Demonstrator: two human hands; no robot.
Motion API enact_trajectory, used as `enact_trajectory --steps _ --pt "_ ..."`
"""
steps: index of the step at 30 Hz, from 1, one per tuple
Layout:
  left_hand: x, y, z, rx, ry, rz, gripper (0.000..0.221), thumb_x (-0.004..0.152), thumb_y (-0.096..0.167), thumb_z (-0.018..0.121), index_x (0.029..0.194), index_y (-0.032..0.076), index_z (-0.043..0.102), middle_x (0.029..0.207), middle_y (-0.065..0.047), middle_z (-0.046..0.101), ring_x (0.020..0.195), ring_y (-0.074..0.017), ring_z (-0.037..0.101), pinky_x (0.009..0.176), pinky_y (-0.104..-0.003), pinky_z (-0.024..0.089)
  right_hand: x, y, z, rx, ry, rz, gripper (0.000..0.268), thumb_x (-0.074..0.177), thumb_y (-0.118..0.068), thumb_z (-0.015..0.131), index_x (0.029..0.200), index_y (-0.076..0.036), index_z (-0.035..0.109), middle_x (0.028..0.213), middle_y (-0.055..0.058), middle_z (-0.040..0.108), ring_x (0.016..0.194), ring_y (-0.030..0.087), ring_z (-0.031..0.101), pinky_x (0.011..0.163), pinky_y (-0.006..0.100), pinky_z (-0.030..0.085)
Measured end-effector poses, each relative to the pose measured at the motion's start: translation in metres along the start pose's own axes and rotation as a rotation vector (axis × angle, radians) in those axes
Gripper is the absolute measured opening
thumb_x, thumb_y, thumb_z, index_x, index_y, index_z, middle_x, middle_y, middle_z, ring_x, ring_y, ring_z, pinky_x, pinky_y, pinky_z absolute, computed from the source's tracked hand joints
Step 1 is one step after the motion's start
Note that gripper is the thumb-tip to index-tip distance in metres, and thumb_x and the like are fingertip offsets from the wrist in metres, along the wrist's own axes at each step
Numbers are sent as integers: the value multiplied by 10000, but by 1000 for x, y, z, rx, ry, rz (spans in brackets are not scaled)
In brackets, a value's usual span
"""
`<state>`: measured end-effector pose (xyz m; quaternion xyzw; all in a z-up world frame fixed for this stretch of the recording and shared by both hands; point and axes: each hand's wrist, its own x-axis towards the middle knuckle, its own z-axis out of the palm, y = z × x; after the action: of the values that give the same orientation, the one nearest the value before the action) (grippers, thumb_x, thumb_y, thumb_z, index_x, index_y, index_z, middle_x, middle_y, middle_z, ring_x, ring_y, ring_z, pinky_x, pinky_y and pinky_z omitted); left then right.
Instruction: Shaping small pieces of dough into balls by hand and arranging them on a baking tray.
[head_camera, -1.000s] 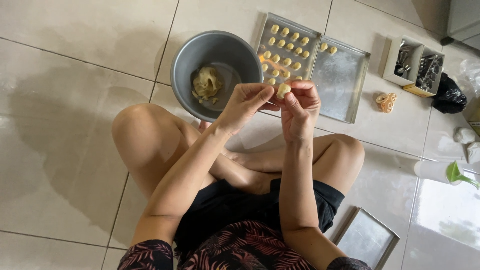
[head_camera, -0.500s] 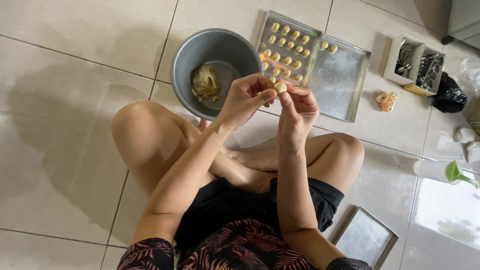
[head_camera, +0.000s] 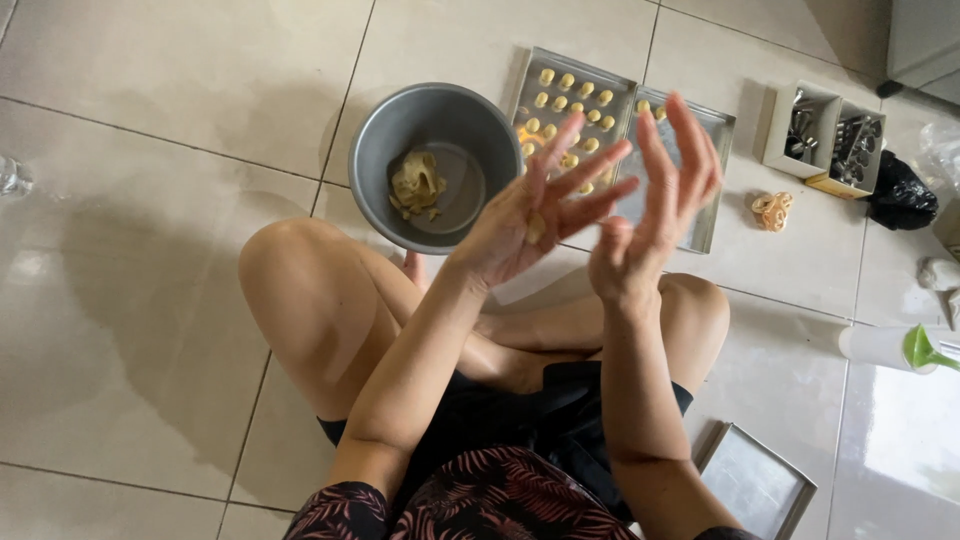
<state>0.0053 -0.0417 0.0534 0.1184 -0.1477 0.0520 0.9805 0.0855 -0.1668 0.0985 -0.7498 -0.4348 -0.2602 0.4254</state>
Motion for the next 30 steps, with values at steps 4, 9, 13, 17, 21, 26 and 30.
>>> enact_trajectory --steps 4,9,13,17,21,26,30 --pt "13 -34 -32 447 -219 294 989 1011 892 321 1817 404 22 1941 -134 73 1760 -555 243 1465 -820 255 2 -48 11 98 -468 -236 1206 900 -985 318 1762 -142 345 1847 181 341 1765 441 269 1503 703 137" --pt "3 -34 23 -48 254 46 981 1035 824 221 1789 205 325 1871 -143 312 1788 -409 221 1371 -520 313 8 -17 21 76 -513 -127 1302 874 -1009 136 1804 -98 157 1906 171 200 1800 371 62 1505 623 -24" --pt "5 -58 -23 279 -247 232 948 1049 869 386 1828 455 39 1945 22 112 1783 -467 221 1506 -771 138 -10 -62 -5 223 -603 -218 1248 870 -1007 154 1833 -214 179 1934 106 142 1838 365 64 1531 781 48" --pt "-10 -34 20 -139 174 114 1232 891 979 96 1825 182 193 1915 -121 166 1749 -388 180 1378 -659 235 -14 -27 4 -4 -660 -260 1291 793 -1054 181 1798 -245 201 1899 130 125 1780 384 37 1482 693 -20" --pt "24 -102 60 516 95 1207 1297 820 1084 164 1826 277 24 1938 -53 -93 1823 -341 -107 1526 -686 -111 -16 -29 2 22 -655 -234 1349 781 -1064 197 1814 -196 168 1907 159 92 1789 390 19 1500 660 -15" --pt "-22 -37 24 265 96 135 1046 1013 883 285 1799 192 263 1898 -80 228 1761 -299 252 1447 -624 209 -18 -18 4 36 -709 -268 1363 750 -1082 196 1809 -223 174 1906 149 91 1788 376 25 1486 649 -57" --pt "26 -114 39 330 49 1157 1348 740 1118 299 1790 343 -39 1913 -33 -125 1755 -467 10 1463 -756 -5 -18 -22 2 27 -724 -256 1372 744 -1082 201 1813 -223 166 1907 158 71 1786 387 7 1484 664 -51"
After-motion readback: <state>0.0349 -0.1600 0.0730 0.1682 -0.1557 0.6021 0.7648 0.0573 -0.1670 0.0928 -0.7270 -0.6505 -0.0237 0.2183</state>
